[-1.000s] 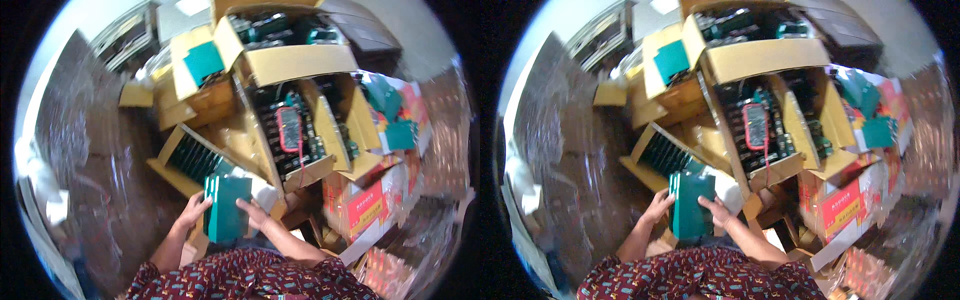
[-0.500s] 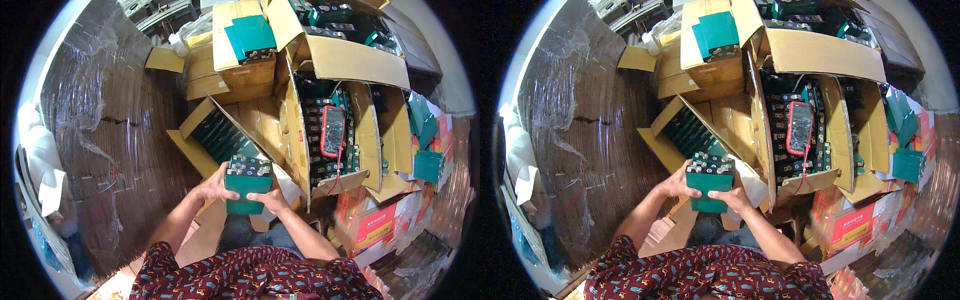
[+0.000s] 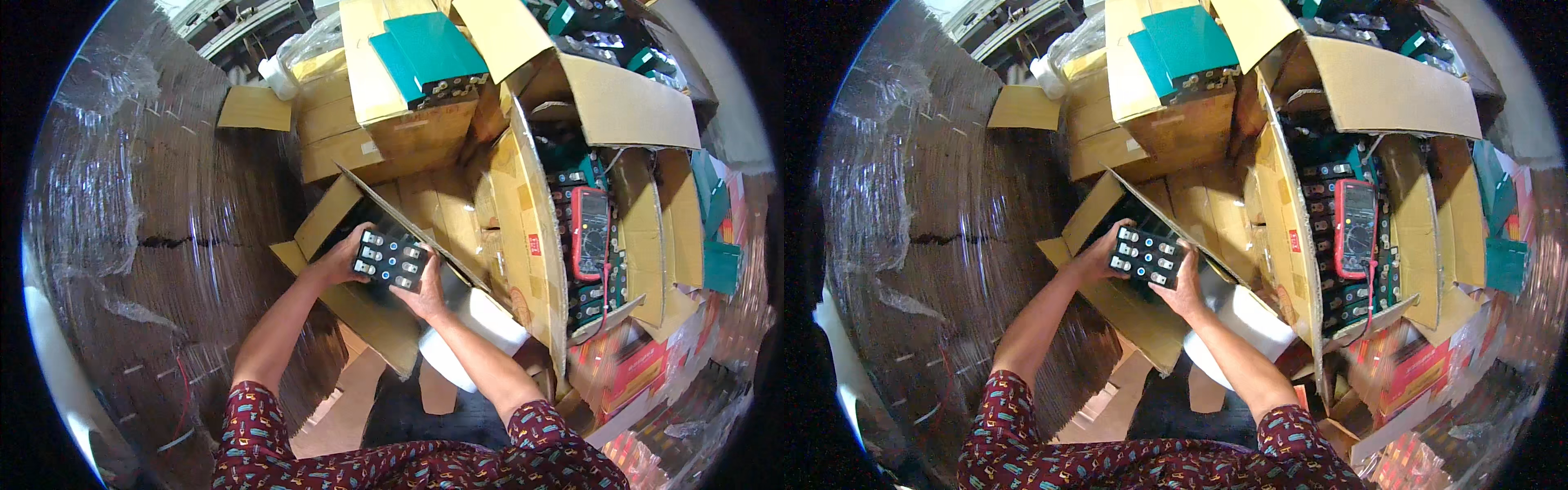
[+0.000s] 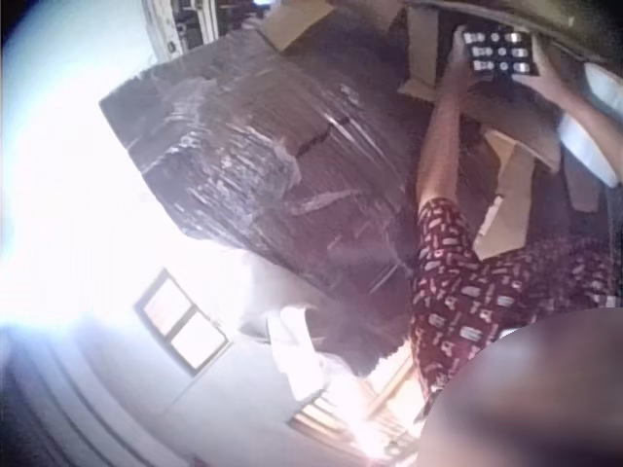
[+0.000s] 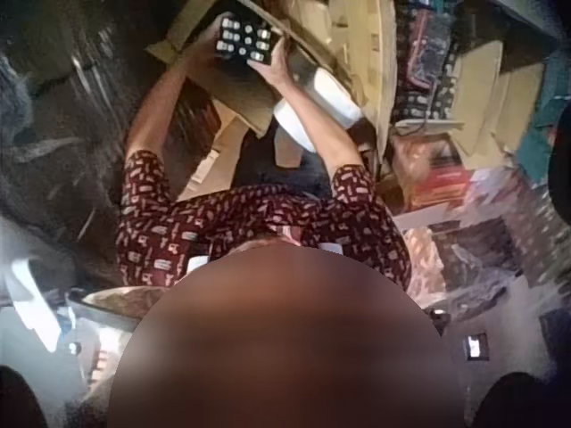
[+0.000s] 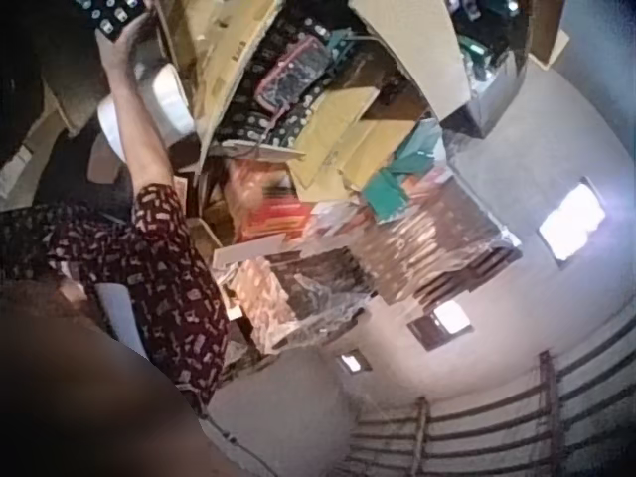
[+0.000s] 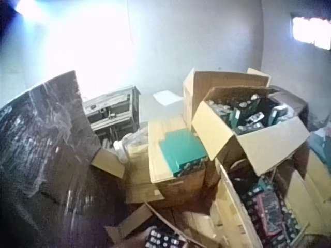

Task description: The person uses a multimeter to test small green electronic modules taken from cardboard boxes. They connect the multimeter probes to terminals on each module, observe the display, then place the tested modules into a separate box on a hand truck. The process repeats for multiple units.

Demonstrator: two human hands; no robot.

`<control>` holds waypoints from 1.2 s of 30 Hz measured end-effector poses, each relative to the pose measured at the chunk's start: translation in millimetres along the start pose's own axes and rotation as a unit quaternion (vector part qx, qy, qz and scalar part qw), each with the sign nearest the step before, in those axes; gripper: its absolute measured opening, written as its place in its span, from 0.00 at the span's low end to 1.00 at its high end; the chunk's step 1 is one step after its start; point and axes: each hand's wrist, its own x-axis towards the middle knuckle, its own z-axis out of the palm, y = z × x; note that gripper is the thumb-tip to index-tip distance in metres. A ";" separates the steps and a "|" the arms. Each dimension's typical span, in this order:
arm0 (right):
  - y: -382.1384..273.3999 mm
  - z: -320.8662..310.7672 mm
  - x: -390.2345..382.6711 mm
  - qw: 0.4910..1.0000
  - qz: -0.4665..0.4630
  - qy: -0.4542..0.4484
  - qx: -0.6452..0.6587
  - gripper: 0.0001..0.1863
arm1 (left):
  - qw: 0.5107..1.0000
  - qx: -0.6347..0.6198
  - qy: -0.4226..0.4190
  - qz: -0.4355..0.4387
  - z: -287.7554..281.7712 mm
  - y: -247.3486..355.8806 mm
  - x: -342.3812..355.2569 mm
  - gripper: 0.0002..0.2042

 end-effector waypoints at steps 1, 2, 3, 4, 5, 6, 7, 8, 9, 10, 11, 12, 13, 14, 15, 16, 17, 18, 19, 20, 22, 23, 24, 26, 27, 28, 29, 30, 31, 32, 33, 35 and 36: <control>4.5 5.1 0.7 0.999 0.004 0.009 -0.034 0.58 | 1.000 -0.006 -0.003 0.010 -1.2 -11.3 5.8 0.60; 8.8 11.8 2.5 0.999 0.015 0.016 -0.036 0.58 | 1.000 -0.012 -0.006 0.020 -2.6 -22.1 11.1 0.60; 11.8 18.4 5.2 0.998 0.009 0.030 -0.058 0.59 | 0.999 -0.018 -0.011 0.032 -3.1 -33.0 18.4 0.60; 10.1 24.5 9.4 0.998 0.011 0.040 -0.055 0.57 | 0.996 -0.009 0.013 0.092 -5.4 -40.6 22.8 0.60; 8.0 30.2 13.4 0.997 0.014 0.049 -0.052 0.56 | 0.988 0.001 0.037 0.152 -8.4 -47.7 27.3 0.59; 7.5 38.1 18.6 0.994 0.002 0.068 -0.083 0.57 | 0.996 -0.014 0.013 0.090 -16.6 -57.6 30.9 0.58; 4.8 46.2 19.0 0.992 0.015 0.082 -0.095 0.59 | 0.995 -0.043 0.017 0.092 -18.0 -65.6 31.5 0.56; 1.5 51.2 16.9 0.992 0.032 0.079 -0.098 0.60 | 0.996 -0.040 0.027 0.071 -16.3 -72.5 26.7 0.55; 0.7 52.5 15.8 0.990 0.048 0.079 -0.104 0.60 | 0.997 -0.038 0.035 0.054 -13.9 -75.3 25.2 0.54; -0.1 53.0 15.4 0.990 0.055 0.083 -0.103 0.60 | 0.998 -0.043 0.039 0.023 -11.9 -77.7 22.7 0.54; -1.2 52.7 14.9 0.989 0.061 0.087 -0.102 0.60 | 0.998 -0.048 0.042 -0.007 -9.5 -79.5 19.1 0.54; 1.9 49.4 13.3 0.988 0.070 0.095 -0.103 0.59 | 0.997 -0.054 0.040 -0.034 -6.7 -73.7 20.5 0.53; 4.2 45.2 9.8 0.989 0.071 0.098 -0.088 0.59 | 0.995 -0.065 0.058 -0.039 -2.8 -67.0 22.3 0.54; 5.7 39.8 4.4 0.989 0.073 0.102 -0.073 0.59 | 0.993 -0.076 0.074 -0.043 2.2 -59.3 24.7 0.54; 5.4 32.6 -2.3 0.990 0.075 0.106 -0.059 0.59 | 0.991 -0.087 0.090 -0.048 6.5 -50.8 26.3 0.55; -6.0 32.5 -11.3 0.988 0.116 0.086 -0.046 0.54 | 0.978 -0.161 0.121 -0.046 12.0 -67.1 14.0 0.55; -18.2 29.2 -22.9 0.989 0.138 0.060 -0.011 0.51 | 0.960 -0.234 0.151 -0.043 18.9 -81.9 4.7 0.56; -27.8 21.2 -35.6 0.986 0.159 0.035 0.020 0.48 | 0.934 -0.306 0.179 -0.035 25.0 -93.2 -1.8 0.57; -30.3 7.3 -50.5 0.981 0.186 0.022 0.048 0.45 | 0.929 -0.318 0.184 -0.043 29.5 -86.9 0.7 0.58; -31.9 -7.8 -68.0 0.981 0.190 0.022 0.028 0.40 | 0.924 -0.329 0.187 -0.051 32.0 -74.0 5.8 0.59; -47.6 -34.4 -104.9 0.977 0.207 0.004 0.045 0.30 | 0.926 -0.278 0.249 -0.059 35.9 -86.5 -7.7 0.59; -42.9 -61.1 -128.2 0.975 0.217 0.040 0.009 0.27 | 0.935 -0.240 0.232 -0.124 42.6 -31.6 14.1 0.58; -52.5 -73.2 -146.6 0.970 0.240 0.018 0.024 0.24 | 0.912 -0.311 0.248 -0.097 42.8 -41.3 3.2 0.57; -68.0 -112.8 -177.6 0.963 0.269 0.025 0.011 0.19 | 0.905 -0.323 0.256 -0.108 46.4 -54.2 -9.6 0.54; -77.2 -133.0 -191.9 0.961 0.274 0.047 -0.006 0.16 | 0.885 -0.370 0.254 -0.123 48.0 -30.4 -10.1 0.53; -79.6 -150.9 -207.4 0.963 0.258 0.068 -0.038 0.14 | 0.905 -0.322 0.270 -0.062 48.3 -29.8 -17.1 0.52; -71.3 -167.9 -226.2 0.961 0.250 0.096 -0.063 0.12 | 0.888 -0.343 0.278 -0.128 49.5 -26.2 -16.9 0.51; -75.3 -185.3 -233.0 0.939 0.307 0.153 0.010 0.10 | 0.865 -0.363 0.286 -0.195 51.0 -23.7 -17.1 0.50; -79.0 -200.2 -235.2 0.907 0.357 0.205 0.088 0.08 | 0.837 -0.382 0.292 -0.260 51.0 -16.1 -18.4 0.50; -73.1 -219.9 -236.4 0.904 0.333 0.250 0.094 0.07 | 0.821 -0.405 0.308 -0.260 56.5 -8.3 -19.2 0.50; -58.0 -231.9 -245.1 0.896 0.309 0.312 0.071 0.09 | 0.805 -0.428 0.320 -0.255 58.6 0.8 -19.4 0.50; -59.6 -260.2 -219.8 0.858 0.356 0.369 0.020 0.14 | 0.800 -0.441 0.324 -0.246 59.2 -6.9 -26.4 0.49; -11.0 -281.5 -244.1 0.877 0.262 0.366 -0.170 0.18 | 0.796 -0.448 0.324 -0.246 65.6 1.8 -17.8 0.48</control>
